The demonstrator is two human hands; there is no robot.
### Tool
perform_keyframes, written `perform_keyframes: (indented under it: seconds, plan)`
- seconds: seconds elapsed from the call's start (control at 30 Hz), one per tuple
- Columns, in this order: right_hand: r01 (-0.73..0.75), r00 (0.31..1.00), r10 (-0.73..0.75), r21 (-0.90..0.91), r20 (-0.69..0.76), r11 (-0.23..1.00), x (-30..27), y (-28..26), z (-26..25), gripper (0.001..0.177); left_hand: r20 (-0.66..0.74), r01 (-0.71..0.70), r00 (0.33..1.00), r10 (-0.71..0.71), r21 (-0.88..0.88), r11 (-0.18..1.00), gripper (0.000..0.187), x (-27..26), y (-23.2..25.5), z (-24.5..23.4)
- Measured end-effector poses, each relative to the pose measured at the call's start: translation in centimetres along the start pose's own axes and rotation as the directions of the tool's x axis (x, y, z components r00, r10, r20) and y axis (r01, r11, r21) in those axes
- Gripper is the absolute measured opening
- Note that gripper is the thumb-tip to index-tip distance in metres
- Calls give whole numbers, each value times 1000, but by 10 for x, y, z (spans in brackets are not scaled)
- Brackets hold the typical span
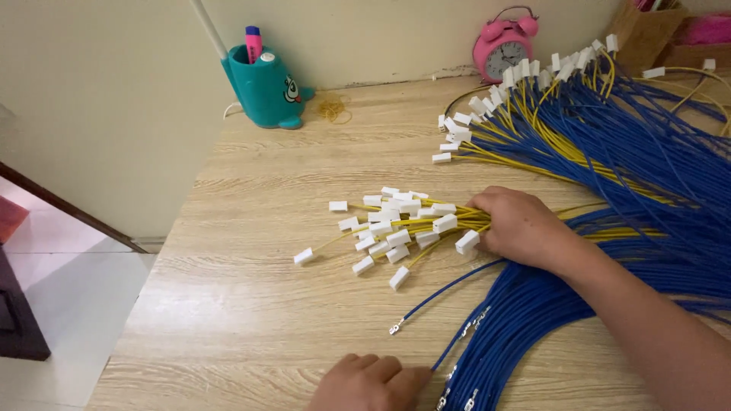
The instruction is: The person repeatedly picks yellow and blue cables with white connectors from a pile on a wooden desk and joins them together by hand. The person handles the cables one at a time, aligning and pressing the connectors to form pairs.
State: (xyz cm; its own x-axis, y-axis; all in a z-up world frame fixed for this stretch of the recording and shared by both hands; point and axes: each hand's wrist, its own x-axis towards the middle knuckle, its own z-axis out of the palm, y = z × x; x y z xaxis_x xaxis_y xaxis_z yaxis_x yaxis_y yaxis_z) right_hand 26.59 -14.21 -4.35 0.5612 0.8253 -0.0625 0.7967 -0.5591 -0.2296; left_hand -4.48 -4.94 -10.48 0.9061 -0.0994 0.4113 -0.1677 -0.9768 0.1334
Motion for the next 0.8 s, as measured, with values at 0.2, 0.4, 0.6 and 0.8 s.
perform_keyframes:
  seconds: [0.2,0.4,0.6,0.8]
  plan:
    - [98,991,-89,86,-103,991,3,12,9,48,-109,80,990,-91,-97,992,42,59,4,-60]
    - [138,972,-95,197,-213,971,0,8,11,35,-47,-18,999,10,-174,985,28,58,7,31]
    - [236,970,-217,231,-106,944,7,19,7,59,-95,19,995,-16,27,999,12,90,-4,-17]
    - [-51,999,51,391,10,919,0,5,-14,39,-339,83,941,-9,205,975,27,121,-44,-40]
